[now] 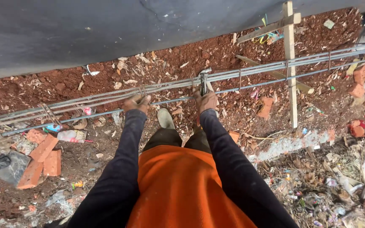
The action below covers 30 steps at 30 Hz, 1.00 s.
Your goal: The person secures a rebar cage by wrapping, twisting, and cutting tie wire around the steel bars using pliers.
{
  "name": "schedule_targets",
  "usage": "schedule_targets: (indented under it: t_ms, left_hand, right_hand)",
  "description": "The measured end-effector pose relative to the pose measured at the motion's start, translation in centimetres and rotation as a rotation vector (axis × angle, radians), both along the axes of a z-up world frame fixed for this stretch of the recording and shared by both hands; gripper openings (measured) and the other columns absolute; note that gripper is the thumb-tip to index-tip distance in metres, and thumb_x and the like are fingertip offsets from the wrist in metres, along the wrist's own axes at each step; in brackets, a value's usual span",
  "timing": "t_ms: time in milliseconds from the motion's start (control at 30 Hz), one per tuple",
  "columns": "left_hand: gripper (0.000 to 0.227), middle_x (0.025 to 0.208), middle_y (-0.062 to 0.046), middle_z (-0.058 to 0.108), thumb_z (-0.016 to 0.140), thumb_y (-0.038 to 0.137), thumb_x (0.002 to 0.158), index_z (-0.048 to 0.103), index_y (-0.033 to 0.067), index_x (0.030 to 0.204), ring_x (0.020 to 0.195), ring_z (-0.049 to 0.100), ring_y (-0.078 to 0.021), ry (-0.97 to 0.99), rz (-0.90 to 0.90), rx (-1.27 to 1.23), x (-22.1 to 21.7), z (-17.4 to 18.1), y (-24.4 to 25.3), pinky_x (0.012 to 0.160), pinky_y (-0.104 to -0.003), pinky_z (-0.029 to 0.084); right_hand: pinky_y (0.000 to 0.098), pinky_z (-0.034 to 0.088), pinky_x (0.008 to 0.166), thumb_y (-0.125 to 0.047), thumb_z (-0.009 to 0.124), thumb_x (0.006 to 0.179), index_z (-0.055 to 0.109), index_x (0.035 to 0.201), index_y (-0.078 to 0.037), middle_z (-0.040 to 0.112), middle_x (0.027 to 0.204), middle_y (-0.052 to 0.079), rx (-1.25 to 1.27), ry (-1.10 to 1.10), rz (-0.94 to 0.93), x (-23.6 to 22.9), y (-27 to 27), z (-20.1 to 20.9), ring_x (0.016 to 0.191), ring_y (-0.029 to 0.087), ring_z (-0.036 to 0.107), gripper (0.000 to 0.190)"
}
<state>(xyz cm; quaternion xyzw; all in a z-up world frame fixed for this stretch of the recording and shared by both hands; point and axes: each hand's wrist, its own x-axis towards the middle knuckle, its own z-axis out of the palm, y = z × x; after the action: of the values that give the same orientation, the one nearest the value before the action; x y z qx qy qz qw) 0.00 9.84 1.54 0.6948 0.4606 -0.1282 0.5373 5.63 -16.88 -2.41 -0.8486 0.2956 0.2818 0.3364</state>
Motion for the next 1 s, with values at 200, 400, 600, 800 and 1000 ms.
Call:
schedule_targets:
  t_ms: [200, 400, 600, 800, 1000]
  left_hand:
    - [0.023, 0.097, -0.012, 0.075, 0.075, 0.021, 0.091, 0.072, 0.0034, 0.105, 0.083, 0.072, -0.0219, -0.127, 0.05, 0.293, -1.7, 0.5, -0.2, 0.069, -0.039, 0.064]
    - [0.021, 0.094, -0.012, 0.075, 0.071, 0.025, 0.096, 0.076, 0.0075, 0.108, 0.077, 0.069, -0.0237, -0.158, -0.484, 0.147, 0.9, -0.2, -8.1, 0.074, -0.04, 0.06]
    - [0.032, 0.104, -0.012, 0.077, 0.075, 0.029, 0.094, 0.072, 0.0083, 0.118, 0.083, 0.071, -0.0185, 0.021, -0.488, -0.02, 5.8, 1.2, -14.9, 0.079, -0.034, 0.059]
    - [0.05, 0.114, -0.016, 0.068, 0.079, 0.033, 0.09, 0.061, 0.0044, 0.126, 0.085, 0.077, -0.0234, 0.169, -0.39, -0.014, 7.4, -2.0, -16.5, 0.092, -0.04, 0.057]
    - [0.042, 0.107, -0.011, 0.075, 0.082, 0.031, 0.085, 0.072, 0.0072, 0.119, 0.089, 0.073, -0.0217, 0.141, -0.387, 0.011, 6.3, -3.8, -15.2, 0.091, -0.037, 0.055]
  right_hand:
    - [0.0327, 0.052, 0.05, -0.043, 0.051, 0.098, 0.063, 0.117, -0.004, 0.06, 0.075, 0.006, 0.354, -0.327, -0.467, -1.6, -6.2, -1.5, 0.06, 0.015, 0.056, 0.045]
    - [0.0386, 0.054, 0.05, -0.044, 0.034, 0.104, 0.052, 0.098, -0.008, 0.06, 0.07, 0.008, 0.705, -0.284, -0.848, -3.4, -9.2, -3.1, 0.054, 0.021, 0.053, 0.041]
    - [0.0399, 0.057, 0.066, -0.053, 0.033, 0.109, 0.054, 0.1, -0.006, 0.057, 0.077, 0.008, 0.869, -0.175, -0.992, -2.3, -11.0, -6.8, 0.069, 0.021, 0.056, 0.052]
    - [0.0456, 0.056, 0.074, -0.052, 0.032, 0.109, 0.053, 0.101, -0.007, 0.058, 0.083, 0.01, 0.941, -0.136, -1.04, -0.9, -11.5, -7.9, 0.072, 0.022, 0.054, 0.05]
    - [0.0465, 0.059, 0.079, -0.054, 0.037, 0.107, 0.052, 0.103, -0.005, 0.059, 0.087, 0.012, 0.974, -0.134, -1.107, -0.4, -9.9, -5.5, 0.081, 0.026, 0.057, 0.051]
